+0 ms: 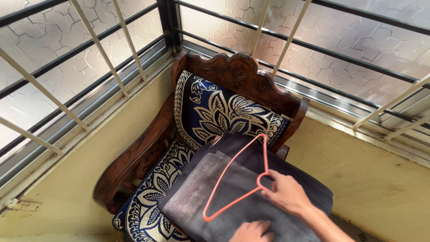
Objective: The person takes a dark garment from a stack on a wooden chair, places it on an orange hanger, and hangs it on the window grille. They repeat the process with a blue garment using a red hanger, hanging it next to the first one.
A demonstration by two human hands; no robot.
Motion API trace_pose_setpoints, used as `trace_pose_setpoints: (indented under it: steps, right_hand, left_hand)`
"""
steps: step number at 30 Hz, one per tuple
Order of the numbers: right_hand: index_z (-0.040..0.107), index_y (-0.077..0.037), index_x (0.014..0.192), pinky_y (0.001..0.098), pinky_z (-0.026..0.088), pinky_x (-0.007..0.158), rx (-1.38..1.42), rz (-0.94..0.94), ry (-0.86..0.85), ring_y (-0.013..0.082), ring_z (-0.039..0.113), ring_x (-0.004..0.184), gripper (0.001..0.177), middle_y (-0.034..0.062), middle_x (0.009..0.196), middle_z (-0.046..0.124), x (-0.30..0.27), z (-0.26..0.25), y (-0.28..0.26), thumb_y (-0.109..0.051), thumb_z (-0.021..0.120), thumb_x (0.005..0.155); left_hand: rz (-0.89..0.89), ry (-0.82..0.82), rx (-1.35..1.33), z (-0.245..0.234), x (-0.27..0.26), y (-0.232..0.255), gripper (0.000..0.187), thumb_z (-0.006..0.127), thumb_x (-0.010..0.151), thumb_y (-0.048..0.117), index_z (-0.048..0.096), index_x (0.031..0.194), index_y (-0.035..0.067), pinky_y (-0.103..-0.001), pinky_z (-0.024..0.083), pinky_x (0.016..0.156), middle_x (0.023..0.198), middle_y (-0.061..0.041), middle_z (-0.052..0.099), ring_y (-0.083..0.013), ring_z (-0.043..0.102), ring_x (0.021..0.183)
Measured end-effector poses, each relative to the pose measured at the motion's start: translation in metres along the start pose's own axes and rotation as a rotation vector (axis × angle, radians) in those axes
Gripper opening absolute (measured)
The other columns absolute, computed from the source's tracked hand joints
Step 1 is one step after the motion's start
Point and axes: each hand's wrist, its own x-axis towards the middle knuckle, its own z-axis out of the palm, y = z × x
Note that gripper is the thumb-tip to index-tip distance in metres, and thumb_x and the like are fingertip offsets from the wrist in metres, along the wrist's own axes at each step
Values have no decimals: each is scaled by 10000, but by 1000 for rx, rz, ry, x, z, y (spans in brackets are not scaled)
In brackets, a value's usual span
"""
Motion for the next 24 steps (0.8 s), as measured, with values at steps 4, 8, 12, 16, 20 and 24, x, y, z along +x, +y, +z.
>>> trace_pose_setpoints:
  steps: [4,8,12,16,20,24]
  right_hand:
    - [551,-59,1402,358,565,630,88,12,31,248,741,607,795,117,647,744,-5,-7,19,-284,851,701]
    - [634,-36,1287,339,571,626,137,-53,1,190,751,623,716,74,678,758,-9,3,9,-274,896,665]
    - [611,-42,1314,333,590,688,150,-39,-52,184,765,707,750,81,768,783,-15,4,-19,-295,905,672]
    - [629,-29,1294,372,557,816,424,-336,308,220,681,996,720,132,1128,701,-24,7,-25,-381,867,713]
    - [579,-107,1424,386,493,971,854,213,350,278,624,1161,651,144,1336,641,-16,42,26,-529,548,928]
    - [541,-81,1467,401,471,1142,378,211,316,334,595,1377,774,191,1477,600,6,150,112,-566,674,879]
  left_hand:
    - [-394,-71,151,-144,47,26,297,717,860,295,632,1037,72,-478,493,851,1143,-161,623,-342,609,1085]
    - [-345,259,546,-261,87,35,534,691,636,320,646,1064,5,-435,444,844,1124,-199,582,-327,561,1047]
    - [-575,-109,129,-278,83,21,319,627,941,274,607,1134,20,-457,472,797,1005,-155,644,-325,617,947]
    - [-772,-183,8,-270,67,16,283,493,1062,319,588,964,71,-511,512,711,803,-134,683,-363,685,805]
    - [-888,-89,-35,-274,71,18,350,482,1046,353,615,927,53,-558,513,670,688,-178,655,-424,666,705]
    - [-929,-108,-158,-283,91,22,387,447,1056,376,634,912,69,-541,518,714,724,-187,671,-423,674,735]
